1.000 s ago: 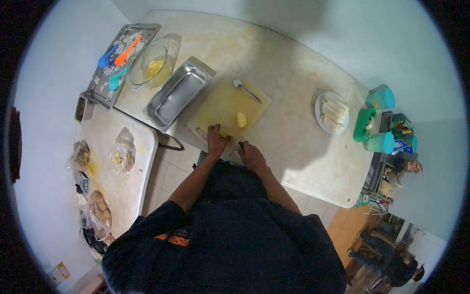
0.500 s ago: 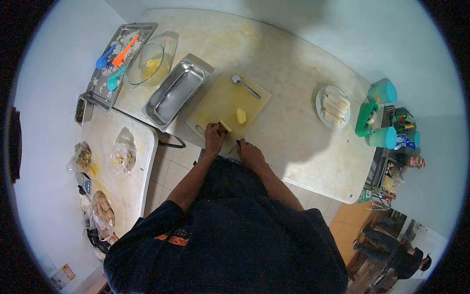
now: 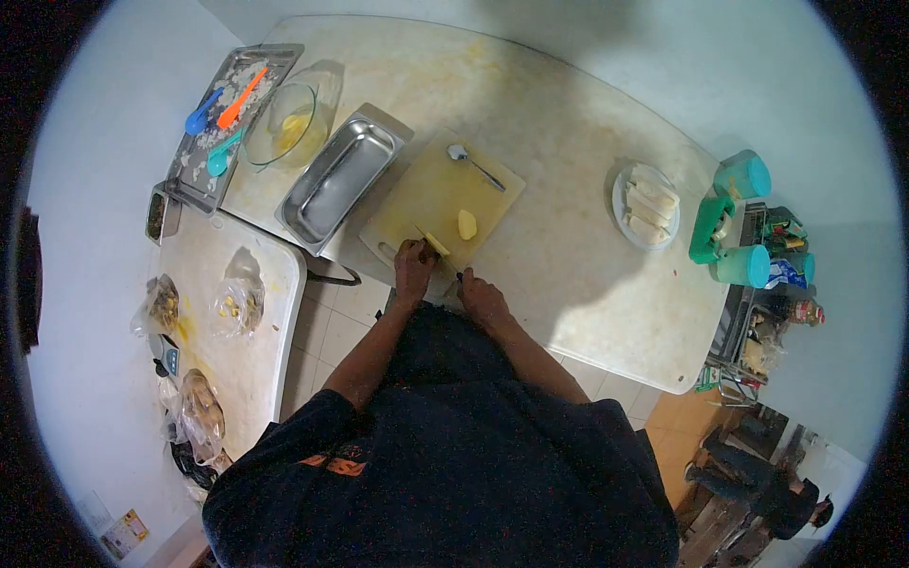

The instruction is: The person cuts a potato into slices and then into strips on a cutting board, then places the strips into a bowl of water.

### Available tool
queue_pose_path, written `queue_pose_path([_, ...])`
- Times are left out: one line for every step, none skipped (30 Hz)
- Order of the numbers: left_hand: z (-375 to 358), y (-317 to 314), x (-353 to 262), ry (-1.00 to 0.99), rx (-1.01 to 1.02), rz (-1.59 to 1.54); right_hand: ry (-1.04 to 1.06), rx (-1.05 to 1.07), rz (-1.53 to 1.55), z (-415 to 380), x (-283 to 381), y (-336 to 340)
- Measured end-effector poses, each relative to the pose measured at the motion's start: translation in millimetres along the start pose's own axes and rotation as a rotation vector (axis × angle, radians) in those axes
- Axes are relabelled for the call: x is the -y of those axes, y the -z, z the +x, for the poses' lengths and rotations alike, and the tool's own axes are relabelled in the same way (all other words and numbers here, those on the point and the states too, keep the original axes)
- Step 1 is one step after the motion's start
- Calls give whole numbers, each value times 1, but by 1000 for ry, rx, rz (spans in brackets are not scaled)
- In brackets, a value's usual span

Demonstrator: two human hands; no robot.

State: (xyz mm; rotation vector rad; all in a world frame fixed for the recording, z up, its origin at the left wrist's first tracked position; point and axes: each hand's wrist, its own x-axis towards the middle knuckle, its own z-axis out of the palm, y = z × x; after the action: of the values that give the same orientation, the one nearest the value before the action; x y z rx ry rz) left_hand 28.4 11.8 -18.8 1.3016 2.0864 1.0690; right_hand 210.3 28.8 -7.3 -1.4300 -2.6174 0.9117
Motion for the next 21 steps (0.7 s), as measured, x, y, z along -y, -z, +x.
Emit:
queue_pose_path([-1, 1, 0, -9, -11, -15, -1, -5, -11, 0, 1, 0])
queue_pose_path([-1, 1, 0, -12, -3, 25, -8, -1, -8, 0, 1, 0])
queue_pose_path([0, 3, -1, -15, 7, 63, -17, 3, -7, 1, -1, -2])
queue_pose_path([0, 3, -2, -19, 19, 100, -27, 7, -5, 1, -3, -3])
queue_pose_path([1, 4, -4, -21, 19, 105, -42, 30, -22, 2, -4, -5])
queue_pose_path([1, 3, -2, -23, 17, 110, -56, 54, -39, 4, -4, -6])
queue_pose_path([1, 3, -1, -24, 13, 115, -67, 78, -57, 5, -4, -7])
queue_pose_path([1, 1, 1, -43, -10, 75, -62, 73, -49, 4, -4, -8])
queue_pose_path([0, -2, 4, -60, -32, 35, -57, 68, -42, 2, -2, -6])
queue_pose_path([-1, -4, 7, -76, -54, -4, -53, 66, -34, 0, 0, -4])
queue_pose_path([-3, -5, 10, -56, -21, 2, -59, 77, -27, -2, 1, -2])
queue_pose_path([-1, 0, 5, -36, 11, 9, -64, 88, -19, -2, 2, 0])
queue_pose_path([1, 5, -1, -17, 40, 17, -67, 97, -13, 0, 3, 2])
queue_pose_path([2, 8, -4, -37, 28, 27, -47, 84, -13, 1, 5, 4])
queue_pose_path([1, 9, -5, -57, 19, 35, -30, 72, -14, 0, 5, 5])
queue_pose_path([1, 9, -6, -78, 12, 43, -16, 59, -15, -1, 5, 6])
queue_pose_path([2, 6, -3, -117, -17, 18, -23, 74, -20, 0, 5, 7])
queue_pose_path([2, 5, -1, -155, -45, -6, -30, 91, -23, 1, 5, 8])
queue_pose_path([1, 3, 2, -192, -73, -30, -37, 109, -25, 2, 6, 8])
queue_pose_path([0, 1, 5, -170, -67, 1, -45, 111, -19, 2, 6, 8])
queue_pose_path([-1, 2, 2, -148, -62, 32, -54, 113, -13, 3, 7, 8])
